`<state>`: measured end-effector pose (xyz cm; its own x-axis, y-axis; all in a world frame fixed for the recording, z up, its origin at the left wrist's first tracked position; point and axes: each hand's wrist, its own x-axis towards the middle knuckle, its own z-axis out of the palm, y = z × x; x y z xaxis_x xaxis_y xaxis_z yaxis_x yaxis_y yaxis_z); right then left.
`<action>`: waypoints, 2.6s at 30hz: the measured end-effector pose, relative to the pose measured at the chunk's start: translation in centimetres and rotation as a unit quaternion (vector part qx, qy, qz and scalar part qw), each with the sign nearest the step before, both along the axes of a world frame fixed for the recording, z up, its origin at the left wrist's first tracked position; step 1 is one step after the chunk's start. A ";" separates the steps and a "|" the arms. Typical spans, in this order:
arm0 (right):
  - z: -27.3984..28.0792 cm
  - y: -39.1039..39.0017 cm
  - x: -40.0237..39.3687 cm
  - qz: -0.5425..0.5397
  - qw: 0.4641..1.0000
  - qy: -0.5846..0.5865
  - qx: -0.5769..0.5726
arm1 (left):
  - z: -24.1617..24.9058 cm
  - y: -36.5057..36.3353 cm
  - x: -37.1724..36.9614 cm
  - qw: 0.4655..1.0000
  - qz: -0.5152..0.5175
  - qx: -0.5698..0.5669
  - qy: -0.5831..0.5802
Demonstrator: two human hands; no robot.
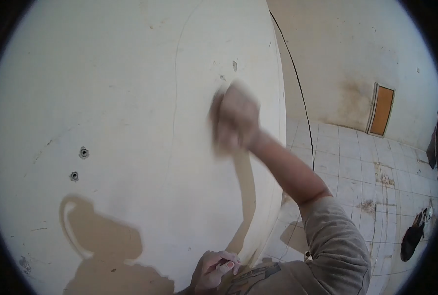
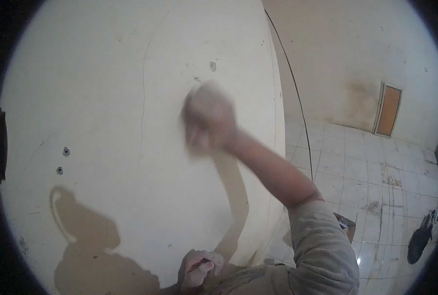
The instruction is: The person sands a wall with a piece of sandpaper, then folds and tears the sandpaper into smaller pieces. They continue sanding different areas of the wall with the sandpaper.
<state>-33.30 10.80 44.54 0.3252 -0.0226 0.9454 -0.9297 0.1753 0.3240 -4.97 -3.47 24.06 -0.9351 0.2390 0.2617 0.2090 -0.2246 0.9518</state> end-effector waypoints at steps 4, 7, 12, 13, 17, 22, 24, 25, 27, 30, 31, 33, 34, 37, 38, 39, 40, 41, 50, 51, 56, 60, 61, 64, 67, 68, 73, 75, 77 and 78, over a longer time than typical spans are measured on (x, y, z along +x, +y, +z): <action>2.5 3.3 -10.0 0.026 0.884 -0.407 -0.229 | -0.7 0.3 -0.2 1.000 0.025 -0.004 0.006; 2.1 2.7 -9.2 -0.084 0.908 -0.354 -0.210 | -1.2 0.5 -0.7 0.999 0.022 0.030 0.009; -1.5 -2.8 5.2 0.101 0.991 -0.080 0.042 | -1.4 1.4 -1.9 0.999 0.007 0.051 0.002; -2.5 -3.6 7.4 0.123 0.988 -0.004 0.093 | -2.1 1.4 -2.4 0.998 0.000 0.067 0.005; -2.6 -3.0 4.4 0.130 0.984 0.061 0.109 | 0.2 2.4 -2.7 0.998 -0.005 0.045 0.043; -4.4 3.4 -10.4 -0.035 0.893 -0.392 -0.219 | -2.3 2.4 -1.3 0.996 -0.009 0.090 -0.013; -8.2 5.5 -13.1 0.006 0.784 -0.560 -0.266 | -3.0 2.7 -0.7 0.994 -0.014 0.102 -0.021; -10.0 5.0 -12.7 -0.019 0.800 -0.535 -0.270 | -2.9 2.7 -0.6 0.994 -0.013 0.106 -0.026; -13.8 2.8 -11.0 -0.072 0.833 -0.474 -0.275 | -3.0 2.4 -2.2 0.993 -0.011 0.111 -0.030; -19.3 -1.1 -1.8 0.000 0.944 -0.254 -0.210 | -3.4 2.9 -3.1 0.992 0.003 0.113 -0.055; -21.2 -0.9 0.5 0.046 0.969 -0.220 -0.101 | -3.2 3.2 -3.8 0.992 0.008 0.109 -0.058; -24.9 -0.7 3.7 0.062 0.988 -0.138 0.041 | -3.4 4.0 -4.1 0.990 0.037 0.102 -0.086; -26.6 -0.2 2.7 0.055 0.986 -0.158 0.021 | -3.2 4.3 -4.6 0.993 0.044 0.079 -0.074; -31.0 1.6 -3.4 -0.005 0.958 -0.273 -0.087 | -3.2 5.2 -6.5 0.994 0.068 0.053 -0.071; -32.5 2.2 -6.0 -0.057 0.925 -0.342 -0.157 | -3.3 5.5 -7.0 0.992 0.078 0.053 -0.082; -33.2 2.7 -7.8 -0.045 0.871 -0.434 -0.226 | -3.4 5.8 -7.6 0.991 0.088 0.053 -0.089; -35.9 3.6 -9.5 -0.071 0.803 -0.543 -0.237 | -3.9 6.3 -7.5 0.989 0.100 0.054 -0.094; -36.4 4.4 -10.6 -0.147 0.748 -0.605 -0.232 | -4.8 6.0 -7.7 0.992 0.087 0.040 -0.086; -41.6 0.1 5.7 0.080 0.881 -0.464 -0.052 | -7.4 7.9 -10.5 0.970 0.196 -0.142 -0.033; -42.5 -0.1 6.8 0.091 0.891 -0.443 -0.038 | -7.0 7.9 -10.5 0.959 0.199 -0.202 -0.012; -43.7 2.3 0.3 0.008 0.901 -0.432 -0.034 | -7.5 7.1 -10.1 0.954 0.212 -0.211 -0.018; -42.1 4.1 -9.4 -0.001 0.751 -0.602 -0.270 | -7.8 7.3 -10.3 0.954 0.221 -0.203 -0.010; -41.4 4.7 -10.7 0.021 0.676 -0.670 -0.306 | -7.9 7.3 -10.4 0.954 0.228 -0.195 -0.005; -38.0 5.2 -9.5 0.116 0.625 -0.696 -0.334 | -8.5 7.8 -10.7 0.950 0.242 -0.198 0.004; -39.1 1.8 -3.8 0.059 0.732 -0.614 -0.289 | -8.7 8.4 -11.3 0.936 0.268 -0.230 -0.006; -40.2 0.9 -1.0 0.040 0.774 -0.581 -0.249 | -8.7 8.7 -11.4 0.932 0.288 -0.218 -0.015; -44.4 1.3 1.8 0.059 0.832 -0.526 -0.167 | -7.8 8.9 -12.3 0.937 0.301 -0.178 -0.022; -44.6 2.5 -1.6 -0.010 0.798 -0.573 -0.184 | -8.3 8.3 -11.9 0.942 0.297 -0.148 -0.039; -43.6 3.5 -5.9 -0.028 0.754 -0.614 -0.230 | -8.5 8.6 -11.9 0.948 0.290 -0.125 -0.044; -42.7 4.1 -7.8 0.059 0.702 -0.657 -0.270 | -8.5 8.8 -12.0 0.950 0.286 -0.113 -0.047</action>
<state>-41.11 14.87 1.87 -0.8652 0.4079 0.2915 -0.3819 -0.1595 -0.9103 -16.94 5.35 15.53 -0.9456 -0.2761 0.1723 0.1460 0.1133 0.9828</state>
